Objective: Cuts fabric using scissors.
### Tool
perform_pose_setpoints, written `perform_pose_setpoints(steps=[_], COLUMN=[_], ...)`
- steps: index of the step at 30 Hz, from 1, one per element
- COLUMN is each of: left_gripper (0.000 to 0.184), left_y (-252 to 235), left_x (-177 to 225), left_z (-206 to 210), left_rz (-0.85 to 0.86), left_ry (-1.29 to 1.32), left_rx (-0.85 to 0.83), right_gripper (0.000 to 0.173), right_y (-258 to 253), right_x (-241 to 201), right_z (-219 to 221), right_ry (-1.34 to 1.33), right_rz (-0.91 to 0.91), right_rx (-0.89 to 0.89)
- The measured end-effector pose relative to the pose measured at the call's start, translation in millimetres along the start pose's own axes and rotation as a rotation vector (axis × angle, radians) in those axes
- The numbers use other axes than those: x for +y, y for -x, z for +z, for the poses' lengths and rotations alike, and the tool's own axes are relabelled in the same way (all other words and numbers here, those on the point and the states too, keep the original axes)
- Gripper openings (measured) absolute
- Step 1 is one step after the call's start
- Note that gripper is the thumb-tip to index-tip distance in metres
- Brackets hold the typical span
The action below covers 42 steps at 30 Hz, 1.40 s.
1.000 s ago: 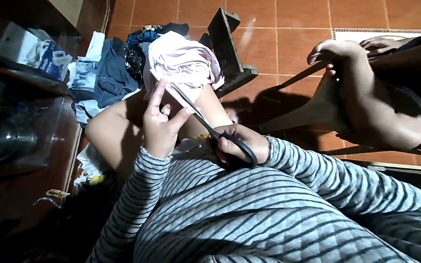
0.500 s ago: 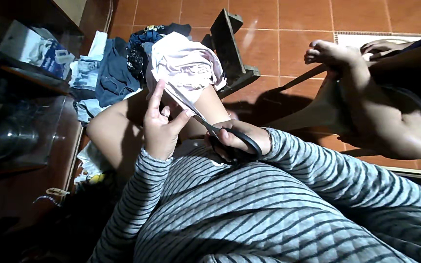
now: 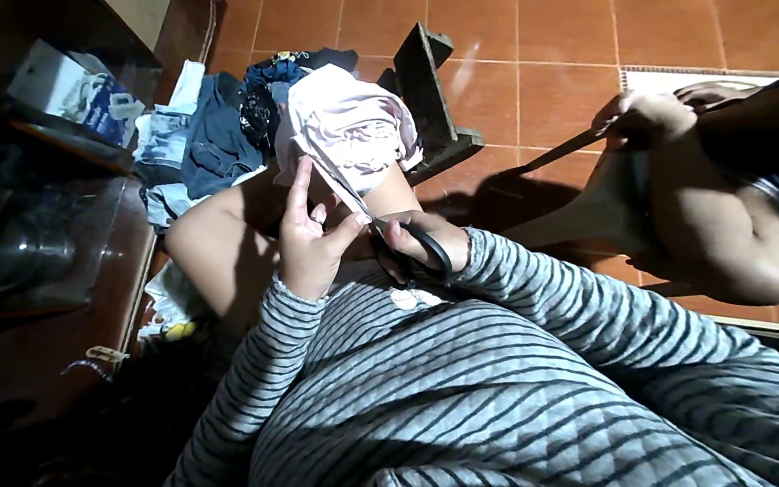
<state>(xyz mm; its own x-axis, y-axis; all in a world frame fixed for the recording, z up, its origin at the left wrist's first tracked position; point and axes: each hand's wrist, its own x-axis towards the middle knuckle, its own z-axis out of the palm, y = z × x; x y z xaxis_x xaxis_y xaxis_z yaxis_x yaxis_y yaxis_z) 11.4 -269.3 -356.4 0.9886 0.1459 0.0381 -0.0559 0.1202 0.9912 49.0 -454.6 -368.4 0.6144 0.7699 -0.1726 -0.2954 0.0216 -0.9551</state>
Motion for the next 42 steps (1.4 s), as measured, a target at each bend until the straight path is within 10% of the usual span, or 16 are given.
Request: perform_pose_setpoints(steps=[5, 15, 27, 42], left_gripper=[0.098, 0.012, 0.006, 0.011], left_y=[-2.4, -39.4, -36.3, -15.2], left_x=[-3.7, -7.8, -4.1, -5.9], left_z=[-1.5, -8.2, -7.9, 7.1], left_rz=[-0.035, -0.238, -0.362, -0.259], left_ry=[-0.023, 0.102, 0.192, 0.255], left_rx=[0.012, 0.237, 0.143, 0.119], right_gripper=[0.049, 0.045, 0.069, 0.065], right_y=[2.0, 8.5, 25.2, 9.8], right_x=[6.1, 12.5, 17.6, 6.7], right_z=[2.5, 0.3, -0.5, -19.0], right_ry=[0.008, 0.445, 0.621, 0.134], right_rz=[0.028, 0.016, 0.044, 0.004], right_rx=[0.070, 0.204, 0.235, -0.044])
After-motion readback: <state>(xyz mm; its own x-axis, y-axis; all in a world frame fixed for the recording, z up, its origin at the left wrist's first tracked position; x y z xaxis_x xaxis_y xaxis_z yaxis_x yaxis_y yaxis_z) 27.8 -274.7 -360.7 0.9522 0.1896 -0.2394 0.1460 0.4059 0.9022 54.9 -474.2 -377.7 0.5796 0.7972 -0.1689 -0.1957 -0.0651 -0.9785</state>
